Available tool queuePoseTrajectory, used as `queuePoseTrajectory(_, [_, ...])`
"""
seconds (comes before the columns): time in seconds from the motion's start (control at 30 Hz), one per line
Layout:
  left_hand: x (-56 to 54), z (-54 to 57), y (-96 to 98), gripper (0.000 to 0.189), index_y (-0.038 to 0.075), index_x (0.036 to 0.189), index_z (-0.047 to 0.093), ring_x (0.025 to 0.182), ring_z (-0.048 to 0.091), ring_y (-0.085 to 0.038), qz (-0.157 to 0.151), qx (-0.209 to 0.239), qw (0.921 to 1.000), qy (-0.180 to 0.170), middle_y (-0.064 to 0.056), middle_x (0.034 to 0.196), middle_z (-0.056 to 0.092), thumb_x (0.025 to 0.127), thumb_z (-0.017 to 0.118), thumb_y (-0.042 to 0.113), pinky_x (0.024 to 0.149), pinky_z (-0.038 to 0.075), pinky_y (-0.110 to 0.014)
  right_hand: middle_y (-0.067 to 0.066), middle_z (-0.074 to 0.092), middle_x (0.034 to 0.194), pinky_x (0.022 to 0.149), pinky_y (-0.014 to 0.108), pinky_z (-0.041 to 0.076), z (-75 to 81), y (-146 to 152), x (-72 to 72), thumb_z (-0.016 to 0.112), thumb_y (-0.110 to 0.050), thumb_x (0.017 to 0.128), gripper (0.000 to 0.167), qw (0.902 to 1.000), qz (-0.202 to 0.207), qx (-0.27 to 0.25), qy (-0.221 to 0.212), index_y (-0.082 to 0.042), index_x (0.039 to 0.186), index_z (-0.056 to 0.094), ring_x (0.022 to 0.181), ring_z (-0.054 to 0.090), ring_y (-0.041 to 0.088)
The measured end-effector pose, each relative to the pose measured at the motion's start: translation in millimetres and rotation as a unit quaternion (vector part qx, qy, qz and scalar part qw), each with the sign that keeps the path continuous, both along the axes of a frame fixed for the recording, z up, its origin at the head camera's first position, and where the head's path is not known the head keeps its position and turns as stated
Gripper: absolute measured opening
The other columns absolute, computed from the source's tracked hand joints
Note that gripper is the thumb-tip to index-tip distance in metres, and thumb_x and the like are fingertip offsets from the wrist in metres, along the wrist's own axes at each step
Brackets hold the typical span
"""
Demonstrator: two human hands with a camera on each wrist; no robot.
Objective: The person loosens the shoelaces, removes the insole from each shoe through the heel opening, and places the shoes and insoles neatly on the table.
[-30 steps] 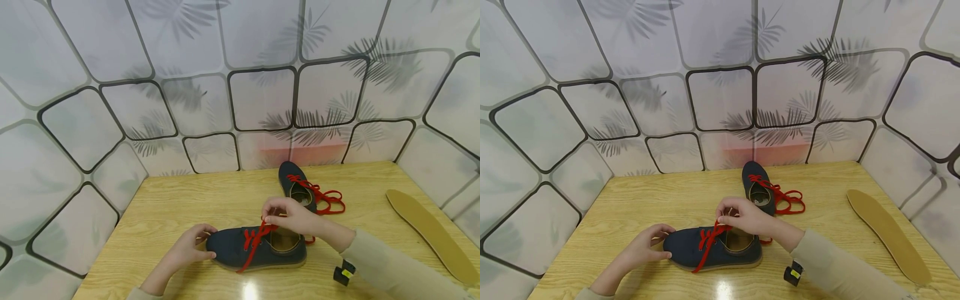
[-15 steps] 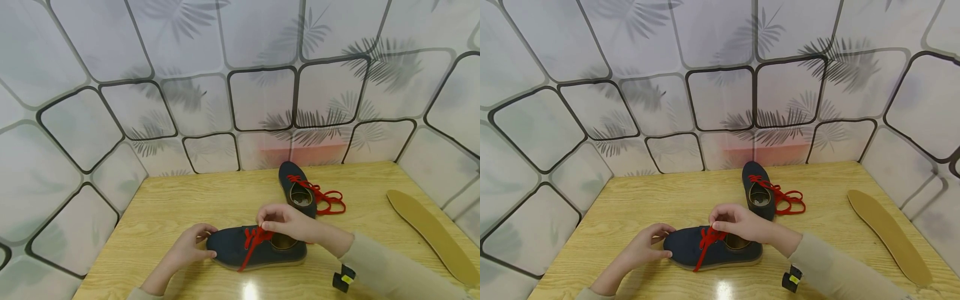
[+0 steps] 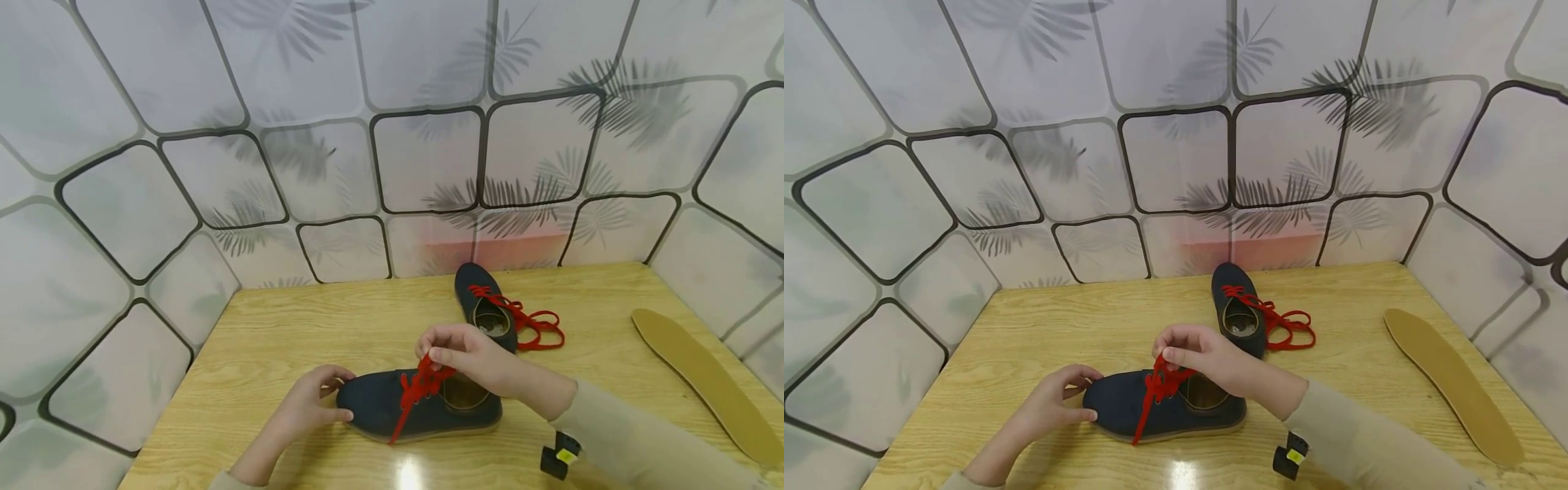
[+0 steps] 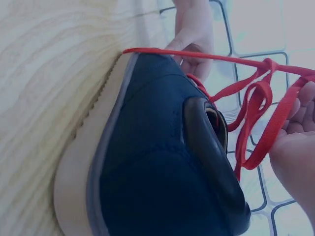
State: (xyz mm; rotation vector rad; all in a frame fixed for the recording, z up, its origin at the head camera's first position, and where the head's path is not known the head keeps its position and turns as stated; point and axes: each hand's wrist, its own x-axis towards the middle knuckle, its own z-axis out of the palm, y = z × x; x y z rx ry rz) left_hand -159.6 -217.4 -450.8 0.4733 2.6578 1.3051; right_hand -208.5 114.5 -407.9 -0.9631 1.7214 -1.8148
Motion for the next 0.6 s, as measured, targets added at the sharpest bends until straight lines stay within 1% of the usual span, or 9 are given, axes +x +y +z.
queuePoseTrajectory(0.07, [-0.1,0.2,0.0,0.053,-0.001,0.126,0.069,0.117,0.067,-0.035,-0.001,0.002,1.0000,0.000,-0.019,0.130,0.068,0.079,0.092,0.001,0.106,0.060,-0.044,-0.006,0.064,0.107,0.086,0.017,0.055,-0.5,0.6,-0.5,0.057,-0.016,0.111,0.011,0.9994,0.002,-0.032,-0.013,-0.015,0.106,0.067,0.094,0.059,0.006])
queuePoseTrajectory(0.17, [-0.4,0.5,0.0,0.053,-0.001,0.127,0.069,0.117,0.067,-0.035,-0.004,0.003,1.0000,-0.001,-0.019,0.131,0.068,0.080,0.092,0.001,0.106,0.060,-0.044,-0.007,0.063,0.105,0.084,0.016,0.054,-0.9,1.8,-2.5,0.056,-0.013,0.111,0.012,0.9965,0.007,-0.078,-0.027,-0.017,0.107,0.067,0.092,0.056,0.006])
queuePoseTrajectory(0.23, [-0.4,0.5,-0.1,0.053,-0.001,0.127,0.068,0.118,0.067,-0.036,-0.004,0.003,1.0000,0.000,-0.020,0.131,0.068,0.080,0.092,0.002,0.106,0.060,-0.044,-0.007,0.064,0.106,0.083,0.015,0.054,0.6,3.5,-3.9,0.057,-0.015,0.111,0.012,0.9957,-0.006,-0.088,-0.030,-0.018,0.109,0.068,0.093,0.057,0.005])
queuePoseTrajectory(0.3, [-0.4,0.3,-0.4,0.053,-0.001,0.128,0.068,0.119,0.067,-0.037,-0.005,0.001,1.0000,0.002,-0.020,0.132,0.068,0.081,0.091,0.002,0.106,0.059,-0.044,-0.008,0.065,0.105,0.083,0.015,0.055,2.1,5.6,-6.5,0.058,-0.014,0.111,0.012,0.9963,-0.032,-0.075,-0.026,-0.019,0.108,0.068,0.091,0.058,0.005])
queuePoseTrajectory(0.4, [-0.4,-0.5,-0.8,0.052,-0.001,0.128,0.068,0.121,0.067,-0.040,-0.004,-0.007,1.0000,0.005,-0.020,0.133,0.067,0.082,0.091,0.003,0.107,0.058,-0.046,-0.009,0.066,0.105,0.082,0.016,0.057,4.6,10.2,-10.7,0.055,-0.008,0.110,0.019,0.9963,-0.068,-0.049,-0.017,-0.021,0.106,0.069,0.091,0.060,0.005])
queuePoseTrajectory(0.5, [-0.6,-1.5,-1.7,0.052,0.001,0.130,0.068,0.123,0.066,-0.042,-0.003,-0.013,0.9999,0.005,-0.020,0.134,0.067,0.083,0.090,0.004,0.109,0.057,-0.048,-0.009,0.068,0.106,0.082,0.019,0.058,5.4,14.9,-15.6,0.049,-0.003,0.108,0.029,0.9960,-0.084,-0.028,-0.011,-0.020,0.106,0.072,0.093,0.061,0.007])
queuePoseTrajectory(0.57, [-0.7,-2.0,-1.9,0.052,0.001,0.130,0.068,0.123,0.066,-0.042,-0.002,-0.016,0.9999,0.005,-0.020,0.135,0.067,0.084,0.090,0.004,0.110,0.056,-0.049,-0.011,0.071,0.107,0.083,0.021,0.058,6.7,17.6,-17.7,0.050,-0.004,0.108,0.027,0.9952,-0.096,0.003,0.020,-0.013,0.108,0.075,0.096,0.062,0.008])
queuePoseTrajectory(0.6, [-0.7,-1.8,-2.0,0.052,0.001,0.131,0.067,0.123,0.066,-0.042,-0.003,-0.017,0.9998,0.005,-0.020,0.135,0.066,0.084,0.089,0.005,0.110,0.056,-0.049,-0.007,0.073,0.108,0.082,0.021,0.058,7.4,18.2,-18.3,0.053,-0.005,0.108,0.024,0.9938,-0.102,0.024,0.038,-0.009,0.108,0.076,0.096,0.064,0.007])
